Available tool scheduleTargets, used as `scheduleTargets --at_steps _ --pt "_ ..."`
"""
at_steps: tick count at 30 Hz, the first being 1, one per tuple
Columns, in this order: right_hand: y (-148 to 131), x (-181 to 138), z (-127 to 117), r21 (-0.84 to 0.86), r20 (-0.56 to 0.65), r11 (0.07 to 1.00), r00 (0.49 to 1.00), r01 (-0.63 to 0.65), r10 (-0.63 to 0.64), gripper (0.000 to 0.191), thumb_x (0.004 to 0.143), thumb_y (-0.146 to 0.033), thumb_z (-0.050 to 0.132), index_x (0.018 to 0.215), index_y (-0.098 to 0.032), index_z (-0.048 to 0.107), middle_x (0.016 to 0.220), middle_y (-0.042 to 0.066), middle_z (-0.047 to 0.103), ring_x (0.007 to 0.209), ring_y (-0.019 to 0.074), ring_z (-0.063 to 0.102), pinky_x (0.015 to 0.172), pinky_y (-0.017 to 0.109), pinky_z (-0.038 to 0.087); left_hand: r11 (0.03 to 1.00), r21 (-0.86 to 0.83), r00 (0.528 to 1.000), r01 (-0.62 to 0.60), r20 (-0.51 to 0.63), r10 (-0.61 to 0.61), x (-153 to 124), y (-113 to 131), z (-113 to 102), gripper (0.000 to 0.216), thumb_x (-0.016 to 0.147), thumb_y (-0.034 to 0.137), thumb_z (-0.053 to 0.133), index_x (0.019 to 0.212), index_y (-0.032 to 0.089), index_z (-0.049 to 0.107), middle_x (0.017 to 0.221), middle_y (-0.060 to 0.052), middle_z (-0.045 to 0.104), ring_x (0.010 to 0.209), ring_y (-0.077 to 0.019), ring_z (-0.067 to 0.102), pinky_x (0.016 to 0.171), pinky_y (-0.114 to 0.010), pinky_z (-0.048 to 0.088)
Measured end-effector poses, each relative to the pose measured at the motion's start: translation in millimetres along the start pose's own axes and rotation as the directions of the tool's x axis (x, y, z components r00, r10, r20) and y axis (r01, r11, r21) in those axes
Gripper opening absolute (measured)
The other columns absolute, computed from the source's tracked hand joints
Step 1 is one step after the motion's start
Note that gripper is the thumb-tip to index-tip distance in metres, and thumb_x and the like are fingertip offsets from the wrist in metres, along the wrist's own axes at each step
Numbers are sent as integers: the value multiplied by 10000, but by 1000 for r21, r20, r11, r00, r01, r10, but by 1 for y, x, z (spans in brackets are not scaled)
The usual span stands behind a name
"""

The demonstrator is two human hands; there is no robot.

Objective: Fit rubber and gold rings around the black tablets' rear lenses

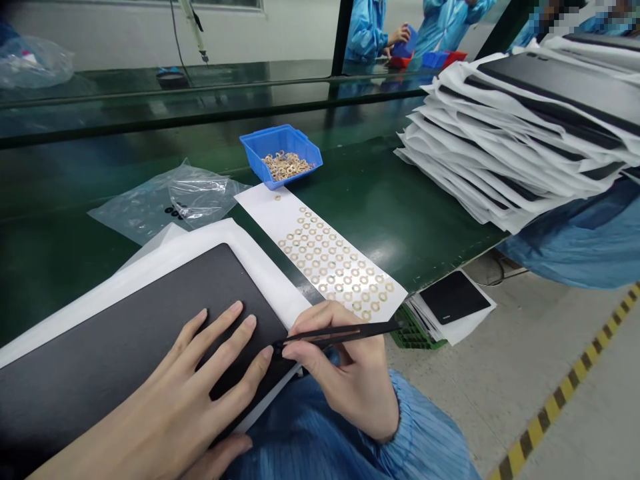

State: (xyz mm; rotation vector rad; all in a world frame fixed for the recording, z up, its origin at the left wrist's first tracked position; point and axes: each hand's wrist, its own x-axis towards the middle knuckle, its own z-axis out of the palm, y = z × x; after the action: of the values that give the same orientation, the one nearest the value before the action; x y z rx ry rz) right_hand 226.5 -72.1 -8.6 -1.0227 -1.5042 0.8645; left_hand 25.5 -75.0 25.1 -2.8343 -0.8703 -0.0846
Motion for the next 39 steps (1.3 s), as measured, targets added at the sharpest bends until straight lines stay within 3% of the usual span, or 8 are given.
scheduleTargets --at_steps 18,24,32,39 --pt "0 -1 1 60 9 998 1000 -21 20 73 803 -117 625 814 -187 604 742 20 624 683 154 626 593 286 523 1000 -19 1000 6 6 -6 -2 1 -1 464 886 498 429 1242 216 525 1273 -141 540 1200 -383 457 893 -545 414" --pt "-2 2 -1 90 -40 996 999 29 -25 26 819 -162 611 802 -178 600 726 34 629 652 163 636 574 296 533 1000 8 1000 0 -15 0 -1 0 -2 526 895 498 392 1198 110 578 1245 -155 567 1189 -377 466 924 -536 371" --pt "0 2 0 16 -12 999 999 48 -48 79 785 -137 654 802 -179 590 735 22 626 676 152 624 607 285 516 999 47 996 23 -83 -19 0 2 1 545 889 509 413 1161 80 609 1225 -157 587 1150 -374 497 879 -523 434" --pt "3 -1 -5 175 -10 984 1000 6 -5 96 852 -233 569 768 -188 580 697 27 602 597 160 607 523 308 519 997 -51 998 64 -12 -64 -1 2 3 594 874 554 428 1235 100 556 1277 -154 547 1227 -385 422 951 -557 394"
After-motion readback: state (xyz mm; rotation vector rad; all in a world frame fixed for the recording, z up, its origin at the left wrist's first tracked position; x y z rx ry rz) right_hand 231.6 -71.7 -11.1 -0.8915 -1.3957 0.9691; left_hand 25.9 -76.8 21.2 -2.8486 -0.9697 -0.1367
